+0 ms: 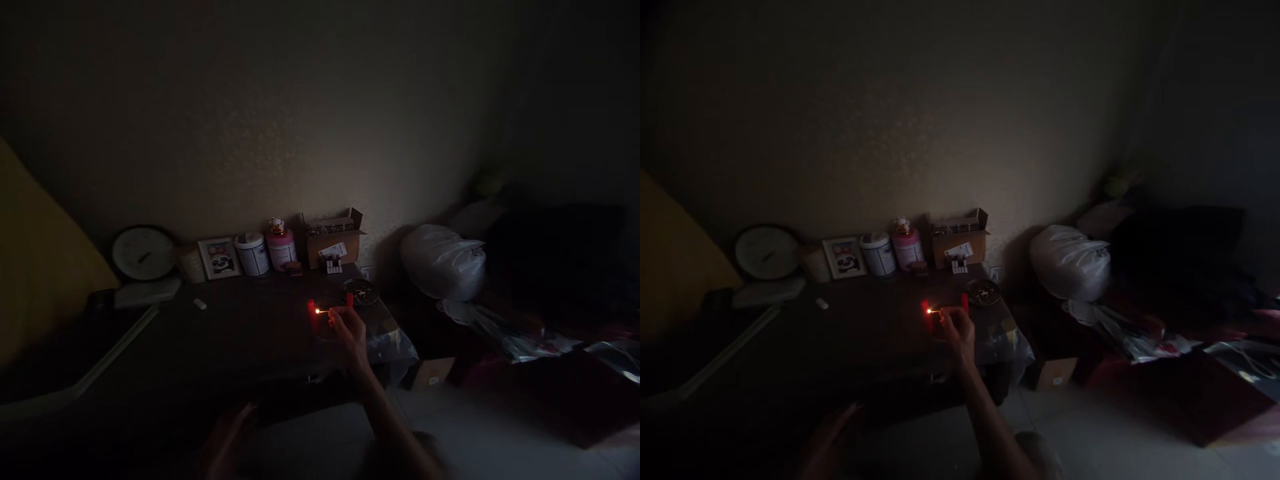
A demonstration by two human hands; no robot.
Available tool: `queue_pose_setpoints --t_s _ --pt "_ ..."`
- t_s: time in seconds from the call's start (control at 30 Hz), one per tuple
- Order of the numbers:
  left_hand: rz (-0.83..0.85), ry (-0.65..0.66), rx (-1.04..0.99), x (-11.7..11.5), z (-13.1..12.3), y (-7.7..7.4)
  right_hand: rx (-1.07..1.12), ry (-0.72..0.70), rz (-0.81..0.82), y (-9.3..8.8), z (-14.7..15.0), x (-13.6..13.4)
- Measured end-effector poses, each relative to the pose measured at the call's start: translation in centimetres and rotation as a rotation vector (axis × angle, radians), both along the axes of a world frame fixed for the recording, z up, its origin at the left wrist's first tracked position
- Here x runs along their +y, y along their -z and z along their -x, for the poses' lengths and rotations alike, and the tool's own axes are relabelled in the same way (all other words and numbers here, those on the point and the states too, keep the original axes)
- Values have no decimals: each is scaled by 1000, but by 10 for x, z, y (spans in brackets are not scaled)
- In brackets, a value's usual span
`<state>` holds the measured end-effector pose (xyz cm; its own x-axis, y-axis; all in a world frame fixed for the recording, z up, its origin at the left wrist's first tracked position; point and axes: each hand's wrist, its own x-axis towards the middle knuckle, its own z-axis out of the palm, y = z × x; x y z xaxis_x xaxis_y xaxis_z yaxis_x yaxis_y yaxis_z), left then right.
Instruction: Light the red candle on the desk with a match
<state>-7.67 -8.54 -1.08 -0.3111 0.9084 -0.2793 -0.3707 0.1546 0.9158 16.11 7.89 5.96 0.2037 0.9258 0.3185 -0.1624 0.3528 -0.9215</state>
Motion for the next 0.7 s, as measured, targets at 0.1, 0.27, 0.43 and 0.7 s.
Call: queue_pose_setpoints --t_s 0.1,0.27,0.43,0.7 --pt "-17 -50 2 7 -1 11 -6 17 1 -4 3 2" --pt "-3 -143 -11 18 3 43 -12 45 13 -10 7 5" --pt "-20 -138 -24 16 4 47 -6 63 32 -15 13 10" --pt "25 -172 -18 9 -6 26 -13 64 30 -18 19 15"
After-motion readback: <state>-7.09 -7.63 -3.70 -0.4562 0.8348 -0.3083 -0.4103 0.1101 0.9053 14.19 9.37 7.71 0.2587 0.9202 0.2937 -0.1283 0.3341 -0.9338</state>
